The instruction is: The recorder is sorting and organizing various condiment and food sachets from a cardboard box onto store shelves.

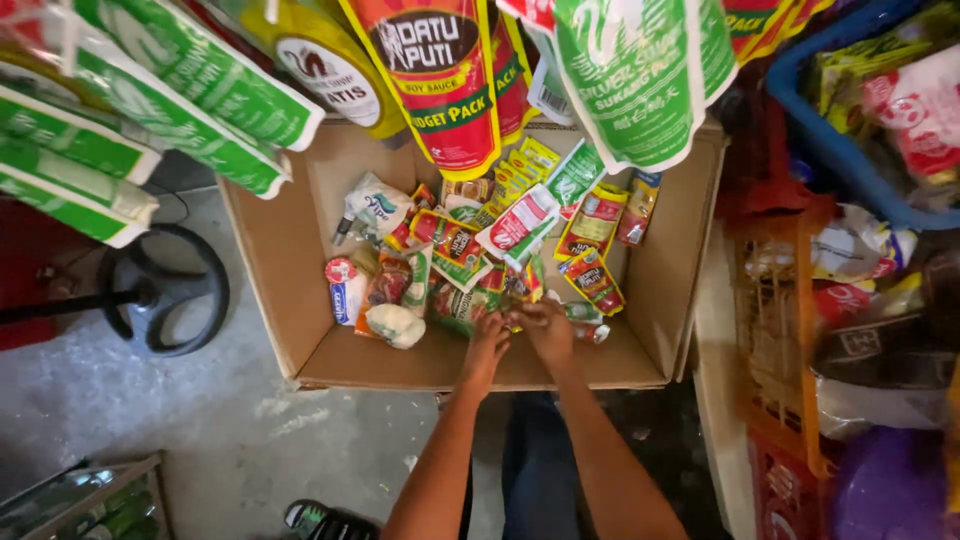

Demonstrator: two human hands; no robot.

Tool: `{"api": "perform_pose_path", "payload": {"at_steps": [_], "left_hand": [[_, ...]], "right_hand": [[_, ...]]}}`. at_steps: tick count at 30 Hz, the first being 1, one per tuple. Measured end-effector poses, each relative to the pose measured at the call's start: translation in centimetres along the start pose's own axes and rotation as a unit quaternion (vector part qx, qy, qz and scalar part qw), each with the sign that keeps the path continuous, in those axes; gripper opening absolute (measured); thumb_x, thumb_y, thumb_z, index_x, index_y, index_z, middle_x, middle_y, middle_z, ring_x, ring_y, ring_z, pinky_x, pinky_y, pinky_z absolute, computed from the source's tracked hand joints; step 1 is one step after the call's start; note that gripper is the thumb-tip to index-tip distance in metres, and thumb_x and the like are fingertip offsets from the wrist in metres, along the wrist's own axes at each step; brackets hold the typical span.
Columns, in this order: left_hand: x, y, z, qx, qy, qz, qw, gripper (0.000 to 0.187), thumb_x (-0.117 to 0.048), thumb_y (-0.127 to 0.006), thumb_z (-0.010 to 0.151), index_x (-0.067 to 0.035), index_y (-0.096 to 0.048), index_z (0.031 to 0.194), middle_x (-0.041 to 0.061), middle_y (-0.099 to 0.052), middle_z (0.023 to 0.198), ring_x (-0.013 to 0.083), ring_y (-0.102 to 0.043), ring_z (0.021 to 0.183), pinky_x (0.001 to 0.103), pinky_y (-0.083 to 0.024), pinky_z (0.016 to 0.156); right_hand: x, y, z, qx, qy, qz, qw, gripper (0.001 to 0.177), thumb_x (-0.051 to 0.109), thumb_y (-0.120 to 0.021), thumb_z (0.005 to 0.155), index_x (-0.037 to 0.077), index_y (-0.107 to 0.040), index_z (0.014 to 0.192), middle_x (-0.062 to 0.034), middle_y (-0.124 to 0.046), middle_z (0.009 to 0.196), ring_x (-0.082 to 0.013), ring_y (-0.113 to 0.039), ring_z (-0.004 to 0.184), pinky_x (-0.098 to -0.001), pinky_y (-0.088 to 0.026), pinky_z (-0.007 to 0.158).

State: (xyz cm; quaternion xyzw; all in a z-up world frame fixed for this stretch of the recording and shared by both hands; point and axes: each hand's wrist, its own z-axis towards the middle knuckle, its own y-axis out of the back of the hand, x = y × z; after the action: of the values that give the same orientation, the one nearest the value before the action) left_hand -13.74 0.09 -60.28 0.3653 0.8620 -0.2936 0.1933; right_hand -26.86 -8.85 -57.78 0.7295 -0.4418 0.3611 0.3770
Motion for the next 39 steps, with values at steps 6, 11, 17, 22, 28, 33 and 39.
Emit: {"api": "perform_pose_path", "payload": {"at_steps": [6,11,17,22,28,33,39], "left_hand": [[-9.0,-4.8,-6.9,0.025,-0.019,0.051,0.998,0.053,-0.052,-0.053,0.100,-0.017,-0.053,0.139,0.000,-0.065,0.125,0.0151,-0.060,0.113,0.037,-0.044,0.097],[-16.9,-8.3,-13.4,0.105,-0.073,-0.017,0.992,0.054,-0.049,-0.056,0.099,-0.009,-0.059,0.135,0.001,-0.068,0.126,0.0133,-0.061,0.116,0.035,-0.047,0.102],[-22.2,-9.0,-19.4,0.127,-0.147,-0.002,0.981,0.042,-0.034,-0.069,0.097,-0.005,-0.066,0.127,0.003,-0.071,0.117,0.0144,-0.066,0.106,0.034,-0.053,0.092],[-26.0,-9.1,-23.8,0.088,-0.251,0.036,0.963,0.040,-0.023,-0.075,0.091,-0.008,-0.065,0.127,0.000,-0.070,0.116,0.0115,-0.065,0.106,0.033,-0.053,0.093],[-32.5,-10.4,-29.7,0.002,-0.401,0.190,0.896,0.038,-0.022,-0.076,0.091,-0.005,-0.064,0.124,0.008,-0.070,0.117,0.0158,-0.066,0.107,0.032,-0.052,0.094],[-36.4,-12.5,-32.5,0.042,-0.455,0.184,0.870,0.056,-0.018,-0.071,0.096,-0.005,-0.041,0.141,0.012,-0.067,0.126,0.0212,-0.065,0.116,0.035,-0.052,0.098],[-40.5,-15.8,-37.3,0.088,-0.582,0.161,0.792,0.067,-0.009,-0.067,0.094,-0.004,-0.030,0.150,0.016,-0.056,0.140,0.0256,-0.059,0.125,0.037,-0.046,0.106]], "right_hand": [[1.6,0.0,-4.8,-0.040,0.104,0.263,0.958,0.026,-0.005,-0.081,0.094,0.003,-0.060,0.107,-0.0087,-0.066,0.102,-0.0146,-0.065,0.088,-0.0308,-0.057,0.077],[17.4,1.6,-11.3,0.010,0.032,0.343,0.939,0.048,-0.008,-0.070,0.091,0.011,-0.046,0.127,-0.0100,-0.069,0.116,-0.0168,-0.067,0.098,-0.0329,-0.058,0.081],[26.8,2.2,-16.5,0.101,0.041,0.324,0.940,0.072,-0.007,-0.067,0.089,0.014,-0.036,0.151,-0.0096,-0.064,0.132,-0.0175,-0.062,0.116,-0.0351,-0.055,0.095],[29.0,1.1,-17.3,0.153,0.148,0.247,0.945,0.073,-0.001,-0.067,0.091,0.015,-0.030,0.152,-0.0050,-0.054,0.142,-0.0138,-0.055,0.126,-0.0318,-0.050,0.102],[35.1,0.5,-16.9,-0.048,0.138,0.100,0.984,0.036,0.026,-0.064,0.102,0.002,-0.068,0.129,-0.0104,-0.070,0.120,-0.0153,-0.063,0.108,-0.0321,-0.054,0.092],[43.2,0.2,-18.5,-0.063,0.237,0.128,0.961,0.037,0.024,-0.068,0.097,-0.003,-0.070,0.121,-0.0065,-0.078,0.106,-0.0118,-0.069,0.098,-0.0279,-0.054,0.087],[48.6,0.7,-18.4,-0.076,0.295,0.264,0.915,0.029,0.010,-0.069,0.097,-0.004,-0.065,0.121,-0.0051,-0.076,0.104,-0.0109,-0.068,0.095,-0.0258,-0.054,0.082]]}}
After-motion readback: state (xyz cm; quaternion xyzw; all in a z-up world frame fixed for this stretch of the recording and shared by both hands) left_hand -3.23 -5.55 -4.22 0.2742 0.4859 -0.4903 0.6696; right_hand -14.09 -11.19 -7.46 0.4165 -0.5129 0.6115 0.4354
